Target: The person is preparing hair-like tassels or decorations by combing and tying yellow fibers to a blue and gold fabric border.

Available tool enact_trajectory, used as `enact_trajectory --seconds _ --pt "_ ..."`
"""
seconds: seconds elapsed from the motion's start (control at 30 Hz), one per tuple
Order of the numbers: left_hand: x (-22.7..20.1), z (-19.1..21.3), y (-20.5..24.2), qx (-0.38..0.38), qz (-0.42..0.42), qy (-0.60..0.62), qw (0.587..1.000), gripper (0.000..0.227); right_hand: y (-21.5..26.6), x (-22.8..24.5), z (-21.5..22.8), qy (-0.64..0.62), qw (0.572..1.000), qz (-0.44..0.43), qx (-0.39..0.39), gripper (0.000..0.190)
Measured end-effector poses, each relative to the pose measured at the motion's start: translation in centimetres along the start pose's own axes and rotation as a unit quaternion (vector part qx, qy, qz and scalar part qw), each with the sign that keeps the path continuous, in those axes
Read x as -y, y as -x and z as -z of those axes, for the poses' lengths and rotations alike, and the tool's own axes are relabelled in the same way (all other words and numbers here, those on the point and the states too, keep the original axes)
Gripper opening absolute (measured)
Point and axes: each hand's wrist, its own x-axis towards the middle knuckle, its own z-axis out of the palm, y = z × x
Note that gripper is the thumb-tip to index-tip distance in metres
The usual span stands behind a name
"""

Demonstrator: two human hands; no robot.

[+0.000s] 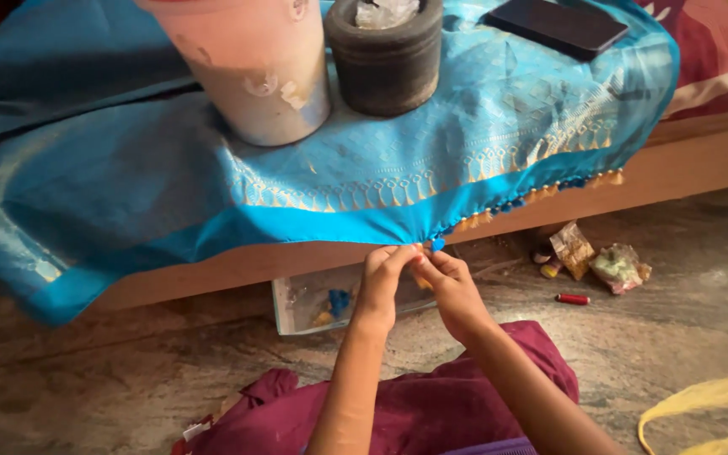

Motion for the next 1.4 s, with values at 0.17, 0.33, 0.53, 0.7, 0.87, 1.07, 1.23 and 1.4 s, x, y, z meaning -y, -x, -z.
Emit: enact_trajectory --seconds 0.17,0.33,0.53,0.7,0.87,1.07,1.23,1.4 --pt "0.0 -0.2 -0.7 0.011 0.039 -0.033 0.999 0.023 0.0 2.9 -1.1 0.011 0.999 -0.04 0.009 0.024" --pt "0.7 -0.3 -0.4 -0.003 0.02 -0.061 0.998 0.023 -0.3 2.2 0.0 0.023 0.998 -0.049 0.044 0.028" --pt "1.6 -1.3 0.9 -0.041 -0.075 -0.12 0.989 0.025 0.2 3.4 -0.7 0.02 0.995 -0.095 0.035 0.025" --pt "-0.8 -3.1 2.3 -0.128 -0.131 -0.345 0.92 0.026 -0.8 2.5 0.4 0.196 0.966 0.08 -0.148 0.029" --pt "-0.4 -3.1 1.8 -0.16 -0.116 -0.378 0.905 0.027 -2.9 8.8 -5.9 0.279 0.916 0.245 -0.152 0.023" --pt "4.5 -1.0 0.3 -0.208 -0.252 -0.446 0.833 0.022 -10.1 10.8 -13.7 0.209 0.966 0.149 -0.042 0.026" --pt "3.7 -0.3 0.4 -0.215 -0.259 -0.452 0.826 0.02 -14.1 7.9 -14.8 0.028 0.999 0.02 0.023 0.023" --pt "3.5 -0.2 0.6 -0.202 -0.242 -0.462 0.829 0.022 -13.2 7.8 -13.9 -0.047 0.998 -0.002 0.03 0.02"
